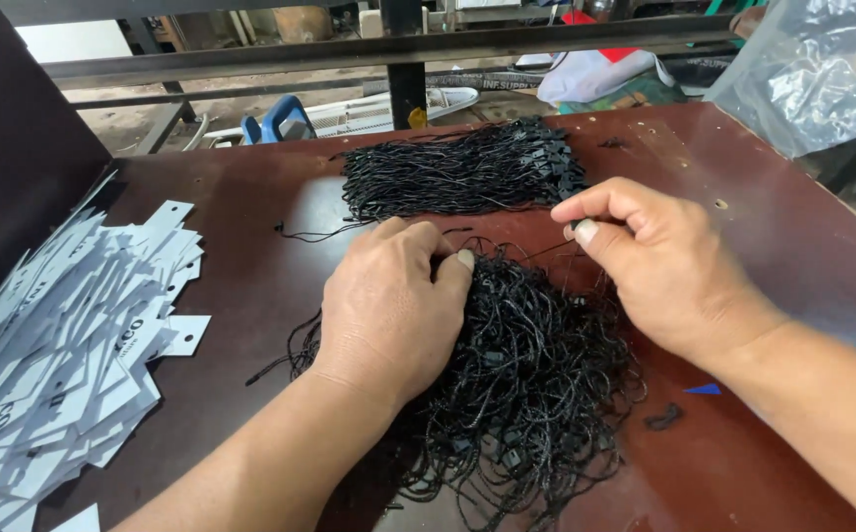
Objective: Untangling thin black garment tag cords from a pile and organizing them neatly on a table.
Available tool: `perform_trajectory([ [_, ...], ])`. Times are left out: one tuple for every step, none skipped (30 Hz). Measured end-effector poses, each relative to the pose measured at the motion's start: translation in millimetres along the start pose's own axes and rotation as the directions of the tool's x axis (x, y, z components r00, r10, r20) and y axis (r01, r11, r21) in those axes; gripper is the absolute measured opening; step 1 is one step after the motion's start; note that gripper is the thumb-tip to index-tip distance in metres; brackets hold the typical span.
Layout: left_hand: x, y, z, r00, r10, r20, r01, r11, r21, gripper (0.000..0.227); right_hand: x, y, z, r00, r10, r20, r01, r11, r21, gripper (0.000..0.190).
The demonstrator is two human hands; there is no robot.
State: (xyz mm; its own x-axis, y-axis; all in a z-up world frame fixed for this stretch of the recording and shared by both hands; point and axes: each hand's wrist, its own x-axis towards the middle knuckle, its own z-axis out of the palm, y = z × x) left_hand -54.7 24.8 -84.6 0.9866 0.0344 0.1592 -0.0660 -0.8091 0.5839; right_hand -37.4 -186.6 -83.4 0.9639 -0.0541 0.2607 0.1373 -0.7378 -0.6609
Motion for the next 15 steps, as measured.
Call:
perform_trajectory([
  [-0.2,-0.9,0.2,1.000,0.000,-0.001,0.000,1.000,-0.002,0.031,2.5,-0.3,-1.0,1.000,-0.002,0.000,0.002,1.000,-0.001,0.019],
  [0.1,-1.2,0.5,1.000,0.004,-0.001,-0.004,1.000,-0.003,0.030,5.1,-0.2,-2.5,1.000,-0.028,-0.005,0.028,0.997,0.073,0.012],
  [0.5,-1.4,0.9,1.000,0.008,0.000,-0.008,1.000,-0.004,0.030,7.8,0.1,-4.0,0.998,-0.054,-0.011,0.055,0.988,0.147,0.007],
  [0.3,-1.2,1.3,1.000,0.009,0.000,-0.009,1.000,-0.005,0.030,6.8,-8.8,-9.7,0.998,-0.054,-0.013,0.055,0.988,0.146,0.007],
  [0.1,-1.1,1.7,1.000,0.013,-0.014,-0.014,1.000,-0.010,0.030,5.8,-17.6,-15.3,0.999,-0.054,0.007,0.053,0.991,0.122,0.006],
  [0.3,-1.2,1.6,0.999,0.016,-0.029,-0.017,1.000,-0.014,0.030,5.3,-27.1,-20.6,0.998,-0.055,0.028,0.052,0.994,0.098,0.005],
  [-1.4,0.4,-0.8,0.999,0.017,-0.031,-0.018,1.000,-0.016,0.030,8.5,-25.1,-23.3,0.998,-0.057,0.027,0.054,0.994,0.097,0.005],
  [-2.9,2.2,-3.2,0.999,-0.006,-0.032,0.004,0.998,-0.056,0.029,11.8,-23.1,-26.4,0.993,-0.116,0.026,0.111,0.984,0.139,0.008],
  [-4.4,4.2,-5.3,0.999,-0.029,-0.032,0.025,0.995,-0.097,0.029,15.1,-21.0,-29.6,0.984,-0.174,0.023,0.167,0.969,0.180,0.011],
  [-3.9,1.5,-5.1,0.999,-0.025,-0.035,0.021,0.995,-0.100,0.029,14.2,-27.0,-32.4,0.984,-0.177,0.019,0.171,0.969,0.177,0.011],
  [-3.2,-1.3,-4.5,0.976,0.108,-0.187,-0.116,0.993,-0.030,0.041,13.4,-32.7,-35.2,0.982,-0.188,0.025,0.177,0.957,0.229,0.012],
  [-3.3,-4.7,-3.1,0.916,0.244,-0.319,-0.237,0.970,0.060,0.054,11.7,-37.5,-37.0,0.980,-0.195,0.033,0.178,0.943,0.281,0.013],
  [-4.5,4.3,-9.8,0.916,0.245,-0.318,-0.239,0.969,0.058,0.054,7.7,-43.2,-36.7,0.981,-0.193,0.033,0.177,0.944,0.278,0.013],
  [-5.8,12.6,-17.6,0.911,0.301,-0.282,-0.283,0.953,0.105,0.070,4.2,-50.0,-35.8,0.983,-0.184,0.010,0.172,0.936,0.308,0.013],
  [-7.3,21.1,-25.7,0.903,0.355,-0.242,-0.327,0.933,0.149,0.089,0.5,-57.0,-35.0,0.985,-0.173,-0.012,0.167,0.927,0.337,0.013],
])
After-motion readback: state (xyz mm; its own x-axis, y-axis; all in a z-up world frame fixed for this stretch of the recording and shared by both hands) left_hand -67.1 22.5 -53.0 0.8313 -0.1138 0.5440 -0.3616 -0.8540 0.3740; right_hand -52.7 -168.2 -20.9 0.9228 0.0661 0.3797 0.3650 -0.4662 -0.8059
